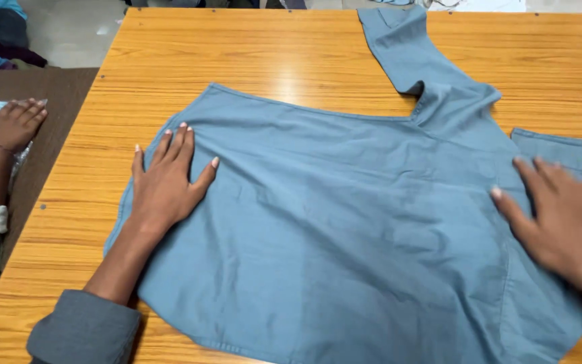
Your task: Folding a blue shirt and placing it inside a plastic bag.
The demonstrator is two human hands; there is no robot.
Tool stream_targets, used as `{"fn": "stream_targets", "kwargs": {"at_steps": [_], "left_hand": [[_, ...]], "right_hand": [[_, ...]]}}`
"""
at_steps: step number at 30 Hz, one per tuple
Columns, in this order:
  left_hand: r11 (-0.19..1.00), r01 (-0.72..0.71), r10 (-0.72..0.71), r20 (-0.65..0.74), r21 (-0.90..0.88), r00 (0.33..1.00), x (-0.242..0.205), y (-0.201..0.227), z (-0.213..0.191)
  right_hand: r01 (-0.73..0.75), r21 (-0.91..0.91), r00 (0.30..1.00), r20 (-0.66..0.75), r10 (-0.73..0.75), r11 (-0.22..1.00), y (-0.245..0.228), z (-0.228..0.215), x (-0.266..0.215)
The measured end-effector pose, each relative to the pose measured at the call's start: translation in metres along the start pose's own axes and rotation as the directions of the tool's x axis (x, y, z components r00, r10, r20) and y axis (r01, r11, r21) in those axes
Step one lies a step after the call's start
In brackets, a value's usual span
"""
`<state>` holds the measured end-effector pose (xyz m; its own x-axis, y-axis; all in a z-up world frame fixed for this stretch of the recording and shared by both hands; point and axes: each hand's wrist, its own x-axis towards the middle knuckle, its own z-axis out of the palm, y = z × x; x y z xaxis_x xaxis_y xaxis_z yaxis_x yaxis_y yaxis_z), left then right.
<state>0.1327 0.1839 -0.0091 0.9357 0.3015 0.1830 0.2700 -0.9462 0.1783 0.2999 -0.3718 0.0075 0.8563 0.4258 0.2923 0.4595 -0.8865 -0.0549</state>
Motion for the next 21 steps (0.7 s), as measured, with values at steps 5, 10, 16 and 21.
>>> {"fn": "stream_targets", "kwargs": {"at_steps": [5,10,16,21], "left_hand": [[0.99,-0.118,0.116,-0.035,-0.073,0.993,-0.006,0.011,0.011],[0.929,-0.341,0.345,0.002,-0.145,0.939,-0.007,0.029,-0.001],[0.953,-0.297,0.299,0.043,-0.053,0.953,-0.004,0.001,-0.008],[0.976,-0.213,0.213,0.004,0.047,0.977,-0.003,-0.008,0.0]], "right_hand": [[0.158,-0.027,0.978,0.145,-0.152,0.987,0.067,0.026,0.034],[0.145,-0.179,0.937,-0.291,-0.193,0.973,0.08,0.016,0.081],[-0.013,0.072,0.956,-0.29,0.033,0.997,0.087,0.016,0.043],[0.053,0.033,0.993,-0.107,-0.049,0.998,0.064,-0.012,0.032]]}}
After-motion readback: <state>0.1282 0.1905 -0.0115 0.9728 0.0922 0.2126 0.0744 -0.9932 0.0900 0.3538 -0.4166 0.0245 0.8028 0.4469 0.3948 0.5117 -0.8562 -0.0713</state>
